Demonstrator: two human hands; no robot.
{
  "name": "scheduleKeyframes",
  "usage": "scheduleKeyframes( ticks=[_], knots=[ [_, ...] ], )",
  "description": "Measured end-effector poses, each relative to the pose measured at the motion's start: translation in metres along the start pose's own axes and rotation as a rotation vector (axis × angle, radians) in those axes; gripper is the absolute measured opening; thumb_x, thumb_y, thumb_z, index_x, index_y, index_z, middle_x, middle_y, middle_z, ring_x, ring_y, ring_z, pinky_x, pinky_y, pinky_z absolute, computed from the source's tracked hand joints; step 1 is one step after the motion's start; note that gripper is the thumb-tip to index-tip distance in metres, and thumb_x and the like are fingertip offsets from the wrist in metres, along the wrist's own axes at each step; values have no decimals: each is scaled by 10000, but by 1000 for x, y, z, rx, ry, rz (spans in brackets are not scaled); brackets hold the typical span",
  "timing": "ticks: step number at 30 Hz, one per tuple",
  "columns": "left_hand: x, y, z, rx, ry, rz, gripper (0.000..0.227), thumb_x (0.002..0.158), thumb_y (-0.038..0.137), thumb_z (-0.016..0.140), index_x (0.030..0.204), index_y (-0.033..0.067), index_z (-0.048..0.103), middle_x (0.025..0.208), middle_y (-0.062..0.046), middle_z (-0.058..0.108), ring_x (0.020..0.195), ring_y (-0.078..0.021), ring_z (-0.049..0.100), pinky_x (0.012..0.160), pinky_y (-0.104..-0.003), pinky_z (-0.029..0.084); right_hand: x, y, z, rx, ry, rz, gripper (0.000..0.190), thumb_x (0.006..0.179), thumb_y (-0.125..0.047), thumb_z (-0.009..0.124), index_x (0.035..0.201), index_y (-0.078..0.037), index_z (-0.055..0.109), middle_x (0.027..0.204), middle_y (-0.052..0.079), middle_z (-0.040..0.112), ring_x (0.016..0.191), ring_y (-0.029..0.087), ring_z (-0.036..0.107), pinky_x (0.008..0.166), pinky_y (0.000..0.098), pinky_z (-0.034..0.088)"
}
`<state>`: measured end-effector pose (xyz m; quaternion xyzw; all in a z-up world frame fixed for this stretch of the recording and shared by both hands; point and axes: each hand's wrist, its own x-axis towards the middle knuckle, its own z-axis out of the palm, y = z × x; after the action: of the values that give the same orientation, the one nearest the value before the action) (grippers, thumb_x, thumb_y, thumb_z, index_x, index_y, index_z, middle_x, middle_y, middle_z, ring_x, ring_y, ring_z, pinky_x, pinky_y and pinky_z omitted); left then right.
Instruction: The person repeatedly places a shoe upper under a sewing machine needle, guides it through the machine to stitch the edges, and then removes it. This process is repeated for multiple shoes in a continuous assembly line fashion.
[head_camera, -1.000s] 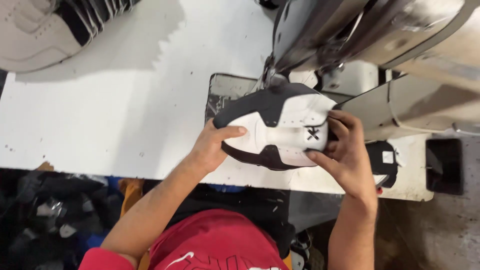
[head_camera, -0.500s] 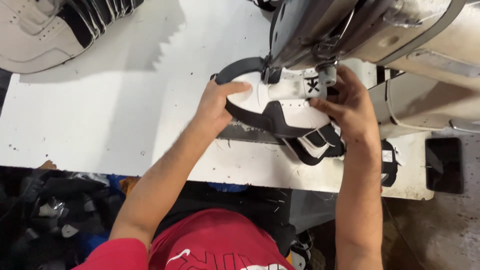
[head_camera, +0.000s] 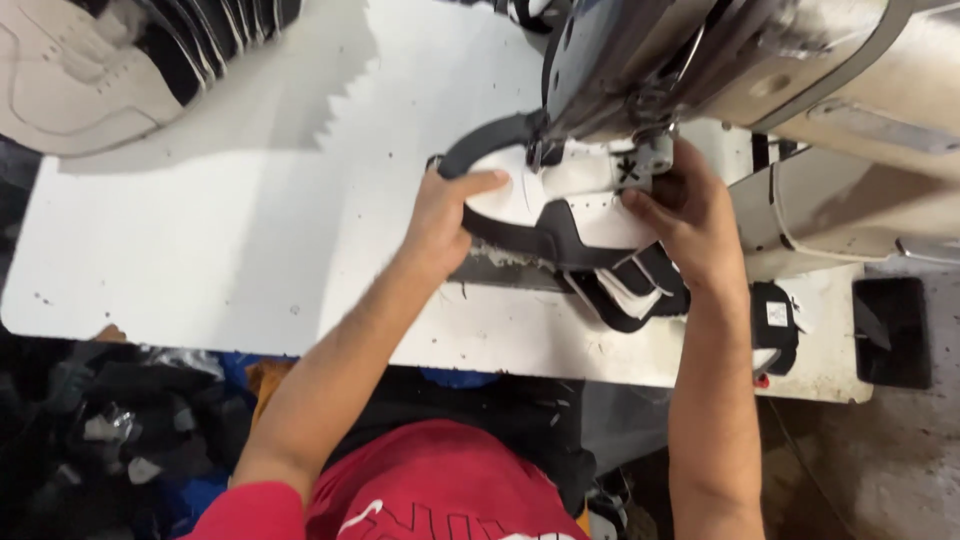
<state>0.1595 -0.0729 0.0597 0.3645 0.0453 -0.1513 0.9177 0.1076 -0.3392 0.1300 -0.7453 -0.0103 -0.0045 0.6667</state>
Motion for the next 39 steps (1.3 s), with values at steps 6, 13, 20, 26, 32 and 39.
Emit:
scheduleKeyframes(
  ticks=[6,13,20,26,32,39],
  knots=[
    [-7,-6,-6,-78,-46,-77,309,820,18,765,1113,-65,712,1024,-148,754,937,-249,735,852,-375,590,4,-49,41,-1350,296,-813,511,726,-52,884,1171,16,643,1081,207,681,953,351,653,827,388,549],
    [-7,-2,3,-75,-45,-8,321,780,17,775,1089,-42,715,998,-123,758,901,-230,740,840,-379,592,46,2,27,-968,-189,-480,252,1016,-184,701,1240,-78,745,1136,162,728,992,335,712,840,405,558],
    [2,-2,1,-96,-15,-21,289,772,-7,761,1052,-63,718,963,-138,759,860,-241,743,825,-378,594,48,10,21,-873,-194,-303,260,1038,-224,682,1254,-88,725,1137,124,755,1039,284,725,897,381,557],
    [11,-3,-2,-54,-13,-1,295,752,-8,763,1037,-73,724,972,-141,768,857,-245,756,822,-375,596,-33,25,-59,-794,743,-772,392,919,78,605,1268,-92,662,1221,136,773,1132,291,727,1039,451,559],
    [14,6,-2,24,-11,-59,281,782,20,770,1039,-86,729,959,-167,760,856,-247,754,806,-370,600,-83,97,-109,-1103,1002,-659,831,878,85,750,1576,-97,336,1622,198,320,1576,384,211,1307,545,245],
    [17,5,-3,32,-20,-16,282,761,-6,769,1020,-104,718,958,-182,761,850,-264,758,801,-379,603,-81,47,-125,-1147,908,-603,841,906,55,780,1589,-65,304,1650,128,277,1569,346,280,1311,561,296]
  ],
)
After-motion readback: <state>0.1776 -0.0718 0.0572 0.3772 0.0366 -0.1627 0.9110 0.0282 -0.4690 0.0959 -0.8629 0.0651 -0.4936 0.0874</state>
